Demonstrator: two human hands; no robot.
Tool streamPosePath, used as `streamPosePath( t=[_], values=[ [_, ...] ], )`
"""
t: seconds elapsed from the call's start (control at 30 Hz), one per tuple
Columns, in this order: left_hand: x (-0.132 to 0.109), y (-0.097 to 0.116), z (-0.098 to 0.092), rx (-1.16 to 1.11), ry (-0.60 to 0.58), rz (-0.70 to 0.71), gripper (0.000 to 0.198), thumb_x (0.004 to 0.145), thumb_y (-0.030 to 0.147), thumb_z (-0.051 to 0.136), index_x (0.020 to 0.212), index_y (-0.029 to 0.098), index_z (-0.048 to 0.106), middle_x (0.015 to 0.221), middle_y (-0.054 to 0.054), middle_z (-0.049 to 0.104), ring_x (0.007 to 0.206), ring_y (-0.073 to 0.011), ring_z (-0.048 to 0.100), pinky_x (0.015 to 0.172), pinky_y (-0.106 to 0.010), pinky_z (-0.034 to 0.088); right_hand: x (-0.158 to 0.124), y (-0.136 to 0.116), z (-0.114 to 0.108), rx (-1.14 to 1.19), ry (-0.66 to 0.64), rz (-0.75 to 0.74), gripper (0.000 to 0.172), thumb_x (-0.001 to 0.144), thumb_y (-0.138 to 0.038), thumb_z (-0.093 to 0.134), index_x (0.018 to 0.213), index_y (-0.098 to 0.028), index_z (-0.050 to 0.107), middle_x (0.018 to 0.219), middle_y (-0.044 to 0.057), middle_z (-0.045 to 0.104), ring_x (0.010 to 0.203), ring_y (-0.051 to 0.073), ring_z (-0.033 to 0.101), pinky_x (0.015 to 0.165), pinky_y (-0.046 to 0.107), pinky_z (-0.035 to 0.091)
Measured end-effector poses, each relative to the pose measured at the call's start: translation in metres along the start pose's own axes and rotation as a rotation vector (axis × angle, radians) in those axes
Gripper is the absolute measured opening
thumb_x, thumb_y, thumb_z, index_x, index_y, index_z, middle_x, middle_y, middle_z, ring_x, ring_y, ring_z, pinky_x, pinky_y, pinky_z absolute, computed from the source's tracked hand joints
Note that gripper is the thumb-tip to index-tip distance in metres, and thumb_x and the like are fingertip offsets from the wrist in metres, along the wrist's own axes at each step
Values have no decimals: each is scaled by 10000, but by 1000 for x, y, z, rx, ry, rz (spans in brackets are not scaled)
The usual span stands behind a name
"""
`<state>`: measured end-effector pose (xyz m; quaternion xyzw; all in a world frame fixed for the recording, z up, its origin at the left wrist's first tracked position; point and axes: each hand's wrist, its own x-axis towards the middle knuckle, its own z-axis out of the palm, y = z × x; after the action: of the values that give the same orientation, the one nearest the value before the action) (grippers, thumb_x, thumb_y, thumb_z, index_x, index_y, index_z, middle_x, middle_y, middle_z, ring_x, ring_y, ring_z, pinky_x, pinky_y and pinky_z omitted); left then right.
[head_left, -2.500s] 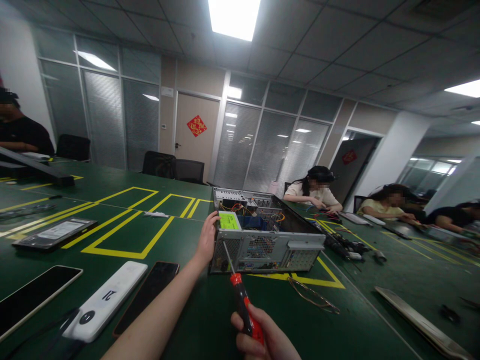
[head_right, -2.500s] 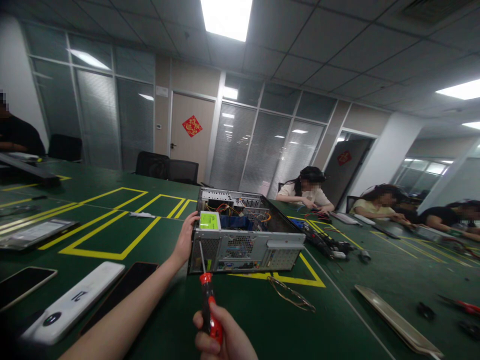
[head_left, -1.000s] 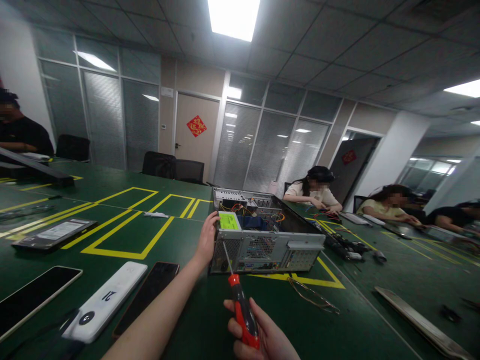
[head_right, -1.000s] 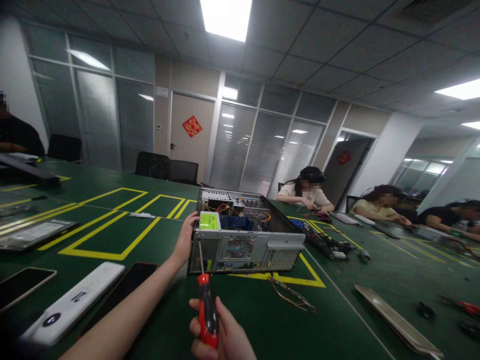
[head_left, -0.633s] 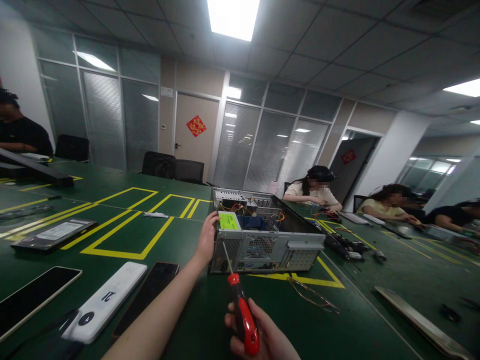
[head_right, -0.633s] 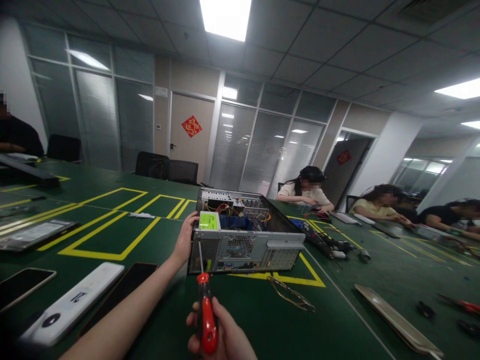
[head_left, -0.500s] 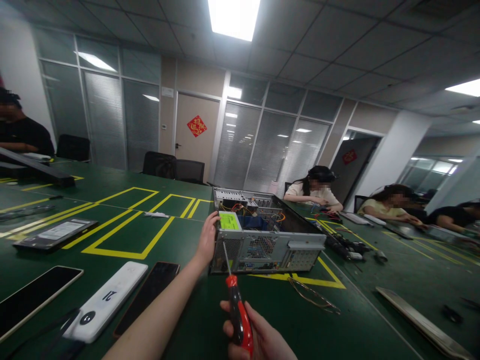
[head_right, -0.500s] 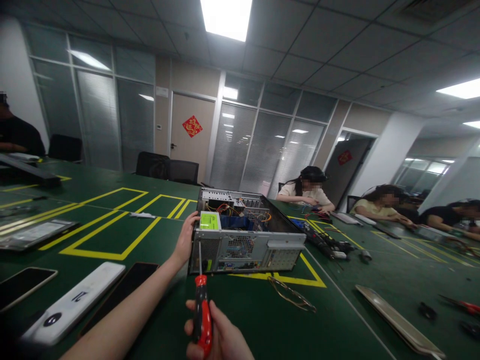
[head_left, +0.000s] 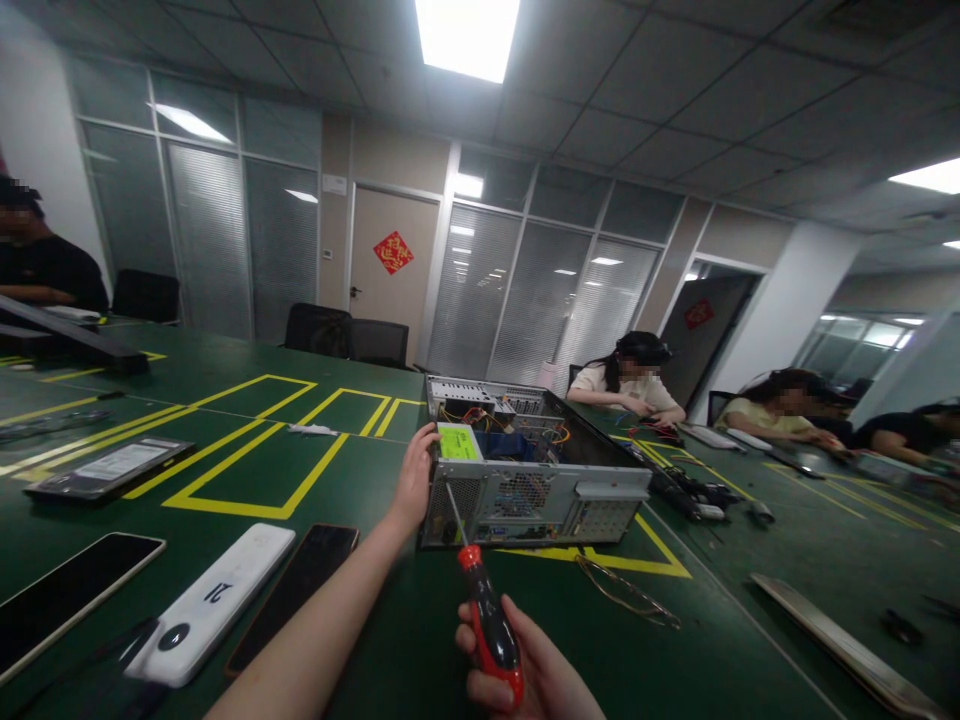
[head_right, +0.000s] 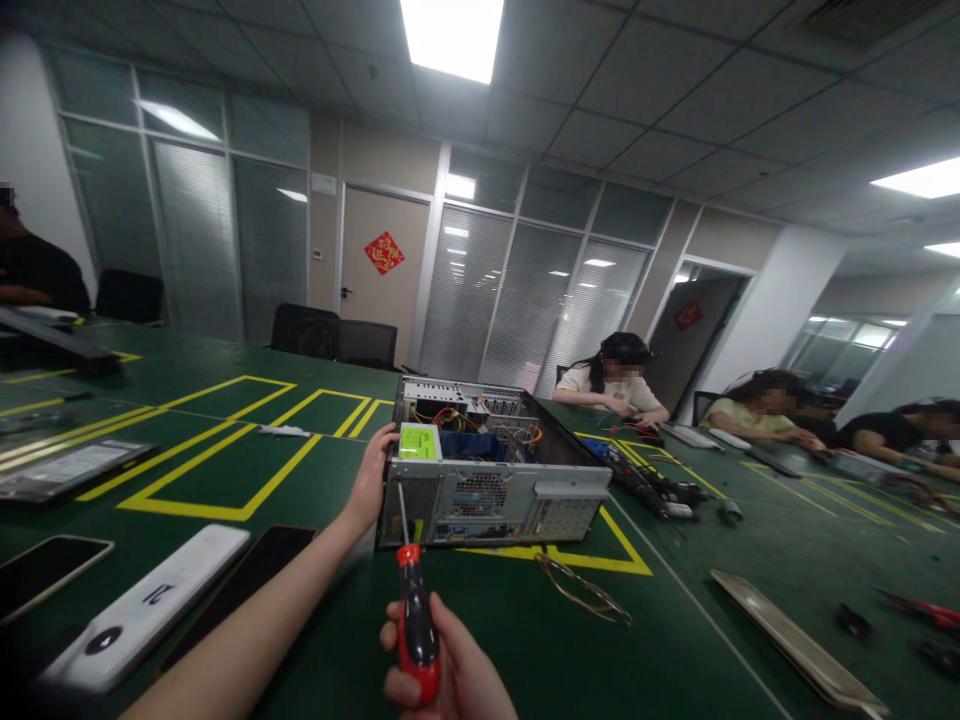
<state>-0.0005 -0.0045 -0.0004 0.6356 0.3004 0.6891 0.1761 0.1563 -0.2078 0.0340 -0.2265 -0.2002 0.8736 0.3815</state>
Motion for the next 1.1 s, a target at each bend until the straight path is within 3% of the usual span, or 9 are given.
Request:
streamPosePath(
  t=[0.13,0.53,0.63,0.77,0.97,1.1],
  values=[
    [0,1,0,1,-3,-7,431,995,466,253,1170,237,573,1399,-86,504,1330,-211,461,1143,-427,347,1,-1,-2,66,-42,52,446,680,-378,835,1005,-114,683,767,20,679,443,11,379,312,83,162],
    [0,1,0,10,1,10,426,998,452,252,1162,235,579,1398,-88,511,1323,-212,472,1137,-435,361,1,-2,4,182,-174,-6,359,762,-290,781,1027,-83,655,729,-28,633,396,-25,278,295,73,127],
    [0,1,-1,12,1,8,423,997,451,256,1163,236,580,1396,-88,513,1319,-214,476,1133,-439,366,0,0,3,75,-176,4,334,773,-401,755,922,-112,678,584,-52,598,353,-20,243,298,81,118],
    [0,-1,0,11,4,6,435,996,459,250,1165,235,583,1395,-88,515,1318,-215,477,1139,-441,357,0,2,3,-56,-71,14,347,738,-437,782,789,-118,656,389,-115,413,328,-24,161,322,78,85],
    [0,-2,1,1,10,9,441,993,470,252,1162,235,585,1393,-86,517,1322,-215,472,1140,-438,355,5,4,3,-68,134,-33,471,607,-452,862,840,-109,638,640,-19,625,403,-3,344,333,101,148],
    [0,0,1,-1,11,6,433,993,464,257,1163,236,584,1396,-88,513,1321,-216,473,1138,-439,357,3,-2,2,104,8,-7,417,657,-343,854,888,-92,614,704,-36,598,420,-29,306,330,76,113]
  ],
)
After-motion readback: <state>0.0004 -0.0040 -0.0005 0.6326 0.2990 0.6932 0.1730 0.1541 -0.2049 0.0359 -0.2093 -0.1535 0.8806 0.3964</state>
